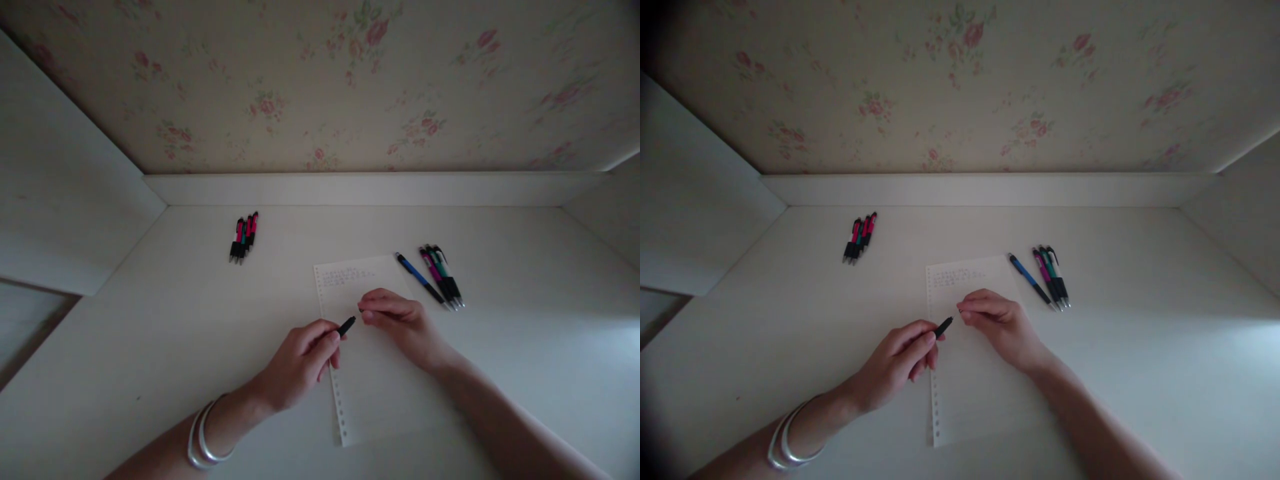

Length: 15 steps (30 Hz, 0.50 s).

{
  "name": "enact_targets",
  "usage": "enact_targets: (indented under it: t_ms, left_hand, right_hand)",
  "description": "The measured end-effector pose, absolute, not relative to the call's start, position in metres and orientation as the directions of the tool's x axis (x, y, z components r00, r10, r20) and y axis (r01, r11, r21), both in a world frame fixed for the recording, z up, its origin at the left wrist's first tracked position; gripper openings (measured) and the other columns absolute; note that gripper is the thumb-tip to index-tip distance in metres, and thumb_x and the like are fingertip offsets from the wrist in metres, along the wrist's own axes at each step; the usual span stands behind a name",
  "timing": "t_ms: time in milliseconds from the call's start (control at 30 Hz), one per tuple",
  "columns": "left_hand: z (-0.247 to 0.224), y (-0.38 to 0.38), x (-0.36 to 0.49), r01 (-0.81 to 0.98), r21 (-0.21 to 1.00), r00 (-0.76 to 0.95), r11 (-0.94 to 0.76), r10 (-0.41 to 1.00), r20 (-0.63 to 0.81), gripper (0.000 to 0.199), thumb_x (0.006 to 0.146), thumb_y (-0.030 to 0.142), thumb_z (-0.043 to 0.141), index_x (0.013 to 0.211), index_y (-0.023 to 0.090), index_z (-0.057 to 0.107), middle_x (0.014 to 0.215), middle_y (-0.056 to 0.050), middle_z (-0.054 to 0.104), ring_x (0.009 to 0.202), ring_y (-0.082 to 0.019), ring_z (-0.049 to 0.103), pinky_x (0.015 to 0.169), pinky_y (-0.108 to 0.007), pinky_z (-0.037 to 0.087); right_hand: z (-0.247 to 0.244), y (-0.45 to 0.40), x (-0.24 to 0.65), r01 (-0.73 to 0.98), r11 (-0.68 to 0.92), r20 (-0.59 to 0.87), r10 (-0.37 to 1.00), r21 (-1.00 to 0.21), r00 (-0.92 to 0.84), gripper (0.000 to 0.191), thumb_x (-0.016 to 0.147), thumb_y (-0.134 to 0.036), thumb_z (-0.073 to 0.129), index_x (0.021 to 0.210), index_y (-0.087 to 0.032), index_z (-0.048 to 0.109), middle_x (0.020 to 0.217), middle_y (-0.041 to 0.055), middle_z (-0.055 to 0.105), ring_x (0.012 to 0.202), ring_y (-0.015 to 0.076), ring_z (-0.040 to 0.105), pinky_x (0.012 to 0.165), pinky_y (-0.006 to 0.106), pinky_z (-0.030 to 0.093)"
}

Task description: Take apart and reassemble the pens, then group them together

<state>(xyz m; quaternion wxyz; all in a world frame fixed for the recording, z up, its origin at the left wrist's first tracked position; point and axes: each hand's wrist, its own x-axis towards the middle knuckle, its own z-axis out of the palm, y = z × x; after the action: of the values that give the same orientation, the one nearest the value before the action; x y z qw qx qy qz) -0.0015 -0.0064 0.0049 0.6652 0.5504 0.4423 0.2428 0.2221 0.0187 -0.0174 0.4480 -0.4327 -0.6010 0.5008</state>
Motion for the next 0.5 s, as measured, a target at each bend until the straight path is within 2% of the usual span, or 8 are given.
enact_targets:
  t_ms: [233,500]
  left_hand:
    - [0.0041,-0.0069,-0.0015,0.196,0.946,0.497,0.259,0.805,-0.324,0.037,0.099,0.048,0.046,0.090,0.016,0.060,0.072,0.001,0.058,0.053,-0.008,0.043,0.049,-0.021,0.034]
    - [0.0056,-0.0061,-0.0021,0.264,0.940,0.494,0.216,0.806,-0.324,0.038,0.099,0.046,0.045,0.086,0.015,0.062,0.069,0.000,0.059,0.054,-0.010,0.043,0.051,-0.022,0.033]
  right_hand:
    - [-0.0188,0.0187,0.2200,-0.255,-0.110,-0.052,0.973,-0.961,-0.223,0.036,0.080,-0.022,0.079,0.113,-0.033,0.070,0.092,-0.0012,0.071,0.080,0.0089,0.063,0.073,0.020,0.051]
    - [-0.0147,0.0177,0.2170,-0.246,-0.093,-0.028,0.967,-0.965,-0.254,0.030,0.079,-0.021,0.079,0.107,-0.027,0.071,0.090,0.0003,0.072,0.080,0.0095,0.066,0.074,0.021,0.054]
